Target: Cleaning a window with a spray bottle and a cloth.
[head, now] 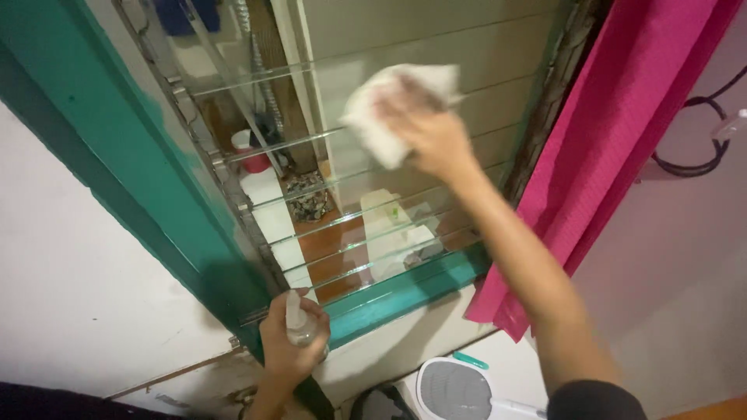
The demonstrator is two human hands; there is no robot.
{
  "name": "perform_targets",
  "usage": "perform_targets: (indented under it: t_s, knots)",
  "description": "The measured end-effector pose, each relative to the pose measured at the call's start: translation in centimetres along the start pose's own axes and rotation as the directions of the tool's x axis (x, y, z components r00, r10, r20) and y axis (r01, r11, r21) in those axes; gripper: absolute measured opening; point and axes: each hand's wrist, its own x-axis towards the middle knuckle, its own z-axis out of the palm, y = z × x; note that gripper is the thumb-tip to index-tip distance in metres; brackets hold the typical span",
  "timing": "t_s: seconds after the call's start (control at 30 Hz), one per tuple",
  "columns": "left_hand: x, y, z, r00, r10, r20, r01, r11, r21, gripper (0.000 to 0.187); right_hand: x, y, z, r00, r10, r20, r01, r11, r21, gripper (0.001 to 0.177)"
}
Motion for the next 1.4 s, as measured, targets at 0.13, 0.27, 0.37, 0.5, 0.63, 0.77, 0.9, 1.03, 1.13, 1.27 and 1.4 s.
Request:
perform_targets:
  t_s: [0.13, 0.27, 0.37, 0.5, 0.63, 0.77, 0.9, 1.03, 1.13, 1.27, 1.4]
  knots:
    - [0.0, -0.4, 0.3, 0.999, 0.048, 0.002, -0.048, 0.999, 0.016, 0.053, -7.9, 10.5, -1.7, 0.911, 0.341, -0.234, -0.353, 0.935, -0.014, 0.073]
    - [0.2, -0.1, 0.7, 1.000, -0.019, -0.002, 0.019, 0.998, 0.056, 0.050, -7.6, 9.4, 0.2, 0.604, 0.718, -0.346, -0.595, 0.695, 0.403, 0.087]
    - [0.0, 0.1, 0.9, 0.993, -0.110, 0.043, 0.113, 0.991, -0.073, 0.055, -5.4, 6.1, 3.9, 0.662, 0.539, -0.521, -0.640, 0.768, -0.018, 0.091]
    - [-0.2, -0.3, 0.9, 0.996, -0.069, 0.057, 0.072, 0.995, -0.063, 0.055, 2.4, -6.3, 3.1, 0.763, 0.499, -0.411, -0.326, 0.846, 0.422, 0.080]
    - [-0.1, -2.0, 2.2, 0.998, 0.059, 0.006, -0.059, 0.996, 0.061, 0.054, 7.2, -15.0, 5.7, 0.942, 0.071, -0.329, 0.091, 0.888, 0.451, 0.086]
    - [0.7, -3.7, 2.5, 0.982, -0.189, 0.003, 0.185, 0.962, -0.199, 0.054, 8.7, -13.2, 2.5, 0.991, -0.079, -0.110, 0.119, 0.894, 0.433, 0.083]
    - [1.8, -3.0, 2.0, 0.993, -0.113, -0.045, 0.106, 0.985, -0.133, 0.054, 5.2, -2.3, 2.3, 0.966, 0.235, -0.109, -0.223, 0.969, 0.110, 0.076]
    - [2.2, -1.9, 1.9, 0.992, -0.103, -0.070, 0.102, 0.995, -0.018, 0.050, -1.9, 9.6, -0.4, 0.702, 0.548, -0.455, -0.423, 0.834, 0.354, 0.076]
    - [1.9, -2.6, 2.5, 0.992, -0.111, -0.054, 0.108, 0.992, -0.060, 0.052, -5.9, 17.6, 4.2, 0.598, 0.671, -0.439, -0.442, 0.732, 0.517, 0.067]
    - [0.9, -2.6, 1.9, 0.992, -0.118, -0.046, 0.113, 0.989, -0.094, 0.051, -3.7, 13.0, 4.6, 0.498, 0.716, -0.489, -0.494, 0.698, 0.518, 0.069]
    - [-0.2, -2.4, 0.6, 0.995, -0.031, -0.097, 0.030, 1.000, -0.010, 0.052, 1.4, 0.5, 4.5, 0.530, 0.654, -0.539, -0.367, 0.750, 0.550, 0.092]
